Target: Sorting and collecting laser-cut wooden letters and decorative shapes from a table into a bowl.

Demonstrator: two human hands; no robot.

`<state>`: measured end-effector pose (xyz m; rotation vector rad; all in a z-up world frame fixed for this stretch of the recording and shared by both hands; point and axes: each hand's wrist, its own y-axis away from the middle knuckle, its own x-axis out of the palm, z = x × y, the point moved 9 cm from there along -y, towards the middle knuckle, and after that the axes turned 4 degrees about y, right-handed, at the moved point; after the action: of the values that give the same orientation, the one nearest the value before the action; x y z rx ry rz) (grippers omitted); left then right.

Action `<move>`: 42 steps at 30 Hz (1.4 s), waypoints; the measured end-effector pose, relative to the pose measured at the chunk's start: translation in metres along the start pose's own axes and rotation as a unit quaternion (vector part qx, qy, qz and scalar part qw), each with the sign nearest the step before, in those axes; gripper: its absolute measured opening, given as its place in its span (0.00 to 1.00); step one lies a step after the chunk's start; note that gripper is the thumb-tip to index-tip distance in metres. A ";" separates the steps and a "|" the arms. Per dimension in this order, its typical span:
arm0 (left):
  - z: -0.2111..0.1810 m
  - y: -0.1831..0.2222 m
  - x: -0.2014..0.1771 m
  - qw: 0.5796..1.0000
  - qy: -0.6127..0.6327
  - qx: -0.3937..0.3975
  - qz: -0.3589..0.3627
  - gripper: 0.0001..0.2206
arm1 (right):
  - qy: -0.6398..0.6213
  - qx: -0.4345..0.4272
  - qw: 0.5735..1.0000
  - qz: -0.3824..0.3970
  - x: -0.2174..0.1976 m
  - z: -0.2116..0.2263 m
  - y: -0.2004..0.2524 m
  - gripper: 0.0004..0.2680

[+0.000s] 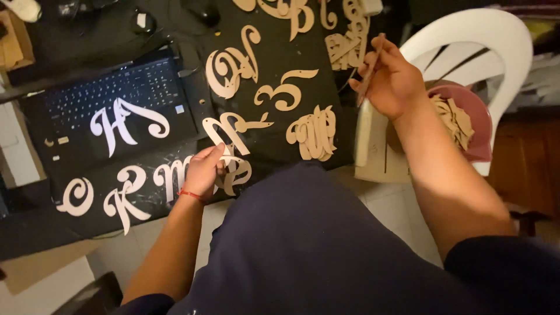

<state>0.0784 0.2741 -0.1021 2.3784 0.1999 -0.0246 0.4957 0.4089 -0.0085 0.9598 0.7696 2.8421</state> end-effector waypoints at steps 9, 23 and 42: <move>-0.004 0.032 -0.006 0.998 0.046 -0.011 -0.051 0.15 | 0.012 0.136 0.990 0.030 -0.025 -0.077 -0.076 0.13; 0.072 0.067 -0.053 0.970 0.128 0.022 -0.205 0.10 | 0.227 0.110 0.962 -0.108 -0.021 -0.147 -0.137 0.13; 0.048 0.091 -0.057 0.961 0.155 0.033 -0.228 0.10 | 0.727 -0.060 0.675 0.107 -0.038 -0.105 -0.201 0.15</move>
<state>0.0380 0.1683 -0.0713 2.3417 0.9054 0.1260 0.4429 0.5306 -0.1959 -1.6237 0.3586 3.2341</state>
